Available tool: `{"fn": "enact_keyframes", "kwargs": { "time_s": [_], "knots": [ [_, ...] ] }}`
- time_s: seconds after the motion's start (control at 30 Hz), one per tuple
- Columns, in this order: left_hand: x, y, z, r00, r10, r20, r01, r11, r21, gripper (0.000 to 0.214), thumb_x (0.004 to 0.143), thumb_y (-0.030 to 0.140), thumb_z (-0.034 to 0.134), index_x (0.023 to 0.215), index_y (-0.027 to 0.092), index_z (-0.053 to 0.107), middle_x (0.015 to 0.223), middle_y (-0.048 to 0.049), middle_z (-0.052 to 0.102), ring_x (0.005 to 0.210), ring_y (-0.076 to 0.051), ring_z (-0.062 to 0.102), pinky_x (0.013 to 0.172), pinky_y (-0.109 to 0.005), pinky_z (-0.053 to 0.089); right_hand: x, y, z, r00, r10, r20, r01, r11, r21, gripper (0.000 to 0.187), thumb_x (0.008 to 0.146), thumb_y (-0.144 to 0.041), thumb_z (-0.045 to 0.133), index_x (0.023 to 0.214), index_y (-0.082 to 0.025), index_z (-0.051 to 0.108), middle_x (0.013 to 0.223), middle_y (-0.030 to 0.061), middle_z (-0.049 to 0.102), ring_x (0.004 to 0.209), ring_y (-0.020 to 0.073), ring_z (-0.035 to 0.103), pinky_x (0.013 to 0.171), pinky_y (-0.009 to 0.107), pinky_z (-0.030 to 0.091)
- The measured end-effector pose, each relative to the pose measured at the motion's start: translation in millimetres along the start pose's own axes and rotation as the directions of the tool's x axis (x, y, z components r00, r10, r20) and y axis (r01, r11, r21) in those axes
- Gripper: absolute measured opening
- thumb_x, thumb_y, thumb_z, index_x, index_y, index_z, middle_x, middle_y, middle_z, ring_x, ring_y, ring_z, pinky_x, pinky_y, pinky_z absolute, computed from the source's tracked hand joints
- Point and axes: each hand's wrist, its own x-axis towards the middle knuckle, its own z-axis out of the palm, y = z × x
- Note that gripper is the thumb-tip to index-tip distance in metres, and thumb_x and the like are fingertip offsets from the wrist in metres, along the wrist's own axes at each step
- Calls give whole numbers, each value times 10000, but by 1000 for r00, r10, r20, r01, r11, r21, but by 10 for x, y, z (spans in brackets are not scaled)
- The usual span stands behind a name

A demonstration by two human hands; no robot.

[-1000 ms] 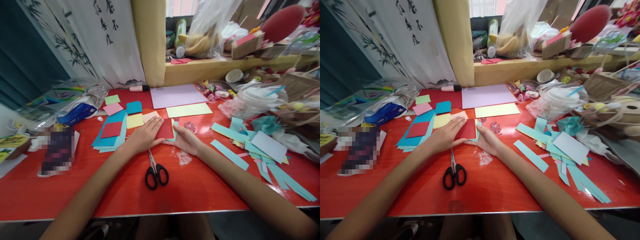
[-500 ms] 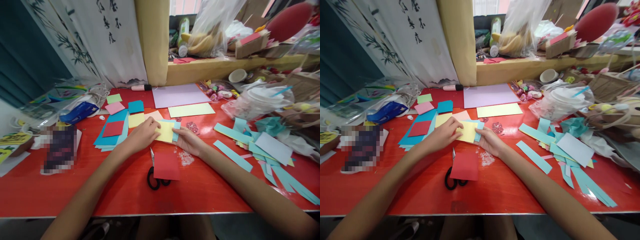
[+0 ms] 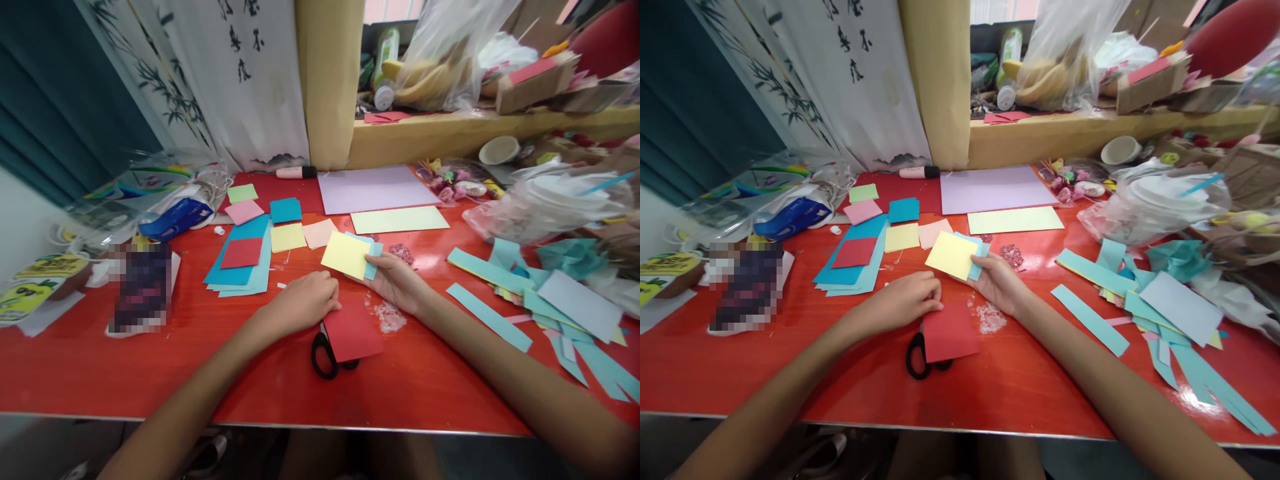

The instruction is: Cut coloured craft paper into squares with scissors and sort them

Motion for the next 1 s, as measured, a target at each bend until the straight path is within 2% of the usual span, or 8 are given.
{"fn": "enact_keyframes", "kwargs": {
  "time_s": [0.13, 0.23, 0.3, 0.43, 0.6, 0.73, 0.87, 1.0],
  "knots": [
    [-38, -1, -49, 995, -96, -6, 94, 990, -103, 282, 863, 460, 450, 819, 188, 511, 902, -28, 547, 771, -164, 511, 651, -290, 378, 11, 4, -14, 1000, -14, -2, 14, 999, 32, 314, 859, -38, 431, 1138, -124, 547, 1061, 98, 686, 1058, 206, 620, 943, 391, 501],
    [-71, 107, -23, 992, -122, 23, 124, 987, -105, 455, 726, 597, 574, 907, 187, 497, 940, -46, 538, 814, -200, 504, 658, -304, 381, 14, -4, -11, 999, -48, -11, 48, 997, 62, 314, 861, -34, 426, 1134, -128, 549, 1067, 91, 686, 1064, 200, 617, 943, 379, 501],
    [-80, 178, 17, 994, -105, 32, 107, 992, -66, 466, 686, 567, 633, 894, 176, 488, 932, -53, 526, 834, -208, 491, 669, -305, 378, 15, -15, -3, 997, -70, -36, 73, 994, 85, 323, 862, -29, 417, 1138, -135, 546, 1066, 83, 687, 1061, 197, 619, 936, 380, 505],
    [-56, 225, 91, 997, -61, 42, 63, 998, -29, 321, 737, 449, 631, 796, 174, 475, 897, -45, 512, 839, -198, 456, 687, -301, 363, 13, -31, 11, 993, -77, -93, 88, 989, 118, 332, 863, -22, 397, 1146, -125, 538, 1044, 87, 694, 1054, 200, 623, 925, 386, 512],
    [-23, 138, 27, 1000, -16, 17, 19, 988, -152, 166, 800, 245, 570, 716, 189, 438, 749, 4, 532, 752, -159, 459, 639, -281, 330, 16, -23, -2, 993, -84, -79, 92, 990, 111, 314, 863, -31, 406, 1131, -120, 544, 1028, 94, 697, 1054, 200, 623, 926, 379, 512],
    [-46, 85, -106, 998, -53, -22, 45, 964, -263, 133, 814, 314, 556, 826, 199, 489, 878, -11, 564, 831, -165, 502, 690, -289, 373, 27, -17, -15, 993, -92, -78, 100, 989, 109, 327, 859, -27, 405, 1148, -116, 532, 1051, 97, 689, 1044, 201, 628, 918, 372, 518],
    [-58, 184, -30, 999, -13, -35, 10, 996, -87, 498, 706, 541, 635, 1026, 179, 518, 996, -60, 553, 939, -238, 476, 802, -361, 384, 30, -20, -19, 994, -86, -73, 94, 988, 121, 338, 860, -26, 403, 1171, -91, 517, 1040, 112, 690, 1037, 207, 630, 915, 376, 519],
    [-49, 289, 173, 1000, 5, 29, -5, 1000, 2, 433, 722, 481, 643, 988, 159, 526, 952, -65, 554, 904, -240, 474, 820, -384, 384, 20, -27, -14, 994, -81, -78, 91, 987, 131, 332, 871, -39, 397, 1182, -73, 508, 1059, 124, 684, 1013, 207, 642, 904, 372, 525]
  ]
}}
